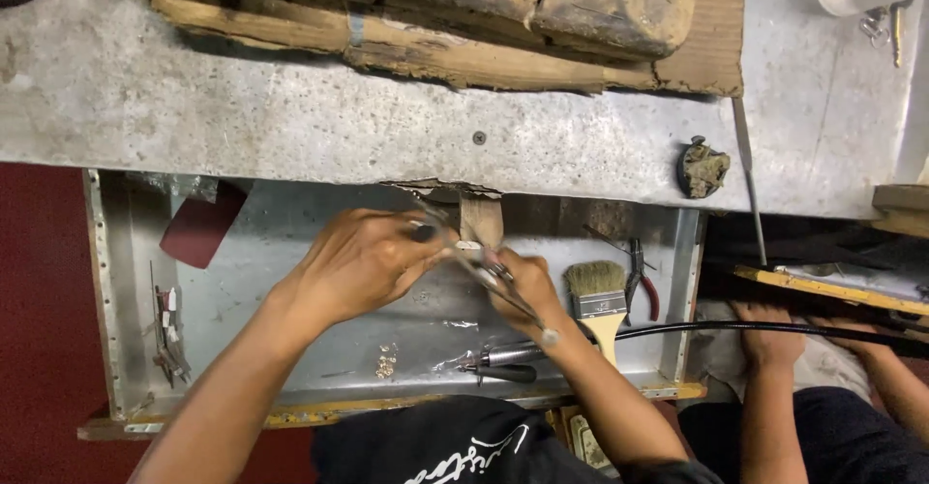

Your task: Using a jeweler's saw to precisely cut a small metal component on a workbench pin.

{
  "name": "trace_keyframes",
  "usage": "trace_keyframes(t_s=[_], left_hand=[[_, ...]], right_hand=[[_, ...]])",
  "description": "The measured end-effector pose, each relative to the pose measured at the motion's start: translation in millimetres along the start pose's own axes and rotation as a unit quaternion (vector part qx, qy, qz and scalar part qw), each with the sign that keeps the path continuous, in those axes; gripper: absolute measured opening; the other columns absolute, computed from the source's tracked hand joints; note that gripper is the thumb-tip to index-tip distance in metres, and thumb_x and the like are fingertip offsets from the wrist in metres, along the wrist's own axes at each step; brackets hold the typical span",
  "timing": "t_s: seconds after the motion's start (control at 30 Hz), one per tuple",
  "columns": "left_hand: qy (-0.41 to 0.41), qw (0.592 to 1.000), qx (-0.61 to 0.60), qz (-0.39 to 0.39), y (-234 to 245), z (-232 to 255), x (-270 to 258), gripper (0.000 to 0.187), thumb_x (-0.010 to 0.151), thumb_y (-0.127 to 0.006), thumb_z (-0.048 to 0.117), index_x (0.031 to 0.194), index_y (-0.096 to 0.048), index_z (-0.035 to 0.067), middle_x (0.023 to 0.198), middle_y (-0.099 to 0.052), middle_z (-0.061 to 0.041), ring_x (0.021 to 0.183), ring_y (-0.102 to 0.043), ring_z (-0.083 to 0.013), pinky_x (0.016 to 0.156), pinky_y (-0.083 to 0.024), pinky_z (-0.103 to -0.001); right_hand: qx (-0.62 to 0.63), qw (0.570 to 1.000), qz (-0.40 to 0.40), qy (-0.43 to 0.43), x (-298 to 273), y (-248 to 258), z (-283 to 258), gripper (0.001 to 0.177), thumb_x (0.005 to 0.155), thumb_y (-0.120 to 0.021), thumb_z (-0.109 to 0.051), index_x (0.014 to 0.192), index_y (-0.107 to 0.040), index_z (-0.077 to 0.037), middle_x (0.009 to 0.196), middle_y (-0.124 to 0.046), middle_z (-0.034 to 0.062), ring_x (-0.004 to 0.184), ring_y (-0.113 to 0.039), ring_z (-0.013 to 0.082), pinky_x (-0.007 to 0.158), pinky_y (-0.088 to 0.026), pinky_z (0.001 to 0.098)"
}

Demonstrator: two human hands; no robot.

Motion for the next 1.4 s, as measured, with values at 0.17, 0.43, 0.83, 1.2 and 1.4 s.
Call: trace_keyframes(t_s=[0.17,0.43,0.83,1.2,1.4], left_hand=[[-0.001,1.000,-0.030,-0.006,-7.4,-6.9,-1.5,0.010,0.094,-0.067,0.020,0.085,-0.071,0.018,0.078,-0.072,-0.007,0.069,-0.071,-0.0360,0.056,-0.056,-0.046],[0.018,1.000,0.005,-0.021,-6.2,-5.7,-4.4,0.016,0.097,-0.065,0.025,0.083,-0.069,0.019,0.072,-0.070,-0.013,0.066,-0.070,-0.0371,0.057,-0.056,-0.046],[0.023,1.000,-0.011,-0.018,-13.4,-8.6,-5.7,0.016,0.100,-0.060,0.027,0.092,-0.071,0.019,0.086,-0.074,-0.012,0.065,-0.071,-0.0412,0.059,-0.056,-0.052],[0.010,1.000,-0.017,-0.003,-15.3,-9.4,-6.1,0.011,0.099,-0.062,0.026,0.092,-0.071,0.024,0.083,-0.071,-0.007,0.059,-0.070,-0.0399,0.060,-0.057,-0.051],[-0.002,1.000,-0.025,-0.008,-17.1,-14.5,-4.8,0.015,0.095,-0.066,0.023,0.082,-0.070,0.018,0.082,-0.073,0.000,0.069,-0.072,-0.0357,0.055,-0.056,-0.046]], right_hand=[[-0.001,1.000,-0.003,-0.031,-7.4,14.5,-21.2,0.035,0.093,-0.066,-0.020,0.063,-0.052,-0.009,0.041,-0.048,0.0134,0.035,-0.046,0.0286,0.042,-0.043,0.0332],[0.010,1.000,-0.012,-0.020,6.7,8.3,-20.6,0.036,0.089,-0.069,-0.024,0.062,-0.054,-0.006,0.043,-0.053,0.0141,0.038,-0.052,0.0312,0.044,-0.045,0.0364],[0.046,0.999,-0.024,-0.012,2.1,-12.1,29.3,0.038,0.088,-0.071,-0.023,0.056,-0.055,-0.008,0.041,-0.050,0.0133,0.038,-0.045,0.0302,0.044,-0.042,0.0384],[0.042,0.999,-0.016,-0.005,21.6,-12.2,9.8,0.045,0.088,-0.071,-0.017,0.049,-0.049,-0.010,0.036,-0.045,0.0096,0.034,-0.042,0.0265,0.040,-0.037,0.0351],[-0.007,0.998,-0.036,-0.053,-14.4,23.2,-15.6,0.043,0.099,-0.059,-0.017,0.058,-0.051,-0.008,0.038,-0.047,0.0129,0.033,-0.040,0.0251,0.041,-0.039,0.0321]])
Point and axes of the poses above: each hand's wrist, its own x-axis towards the middle knuckle, its own y-axis out of the back of the hand, z = x × y, the point moved 1 cm from there along x, towards the middle knuckle
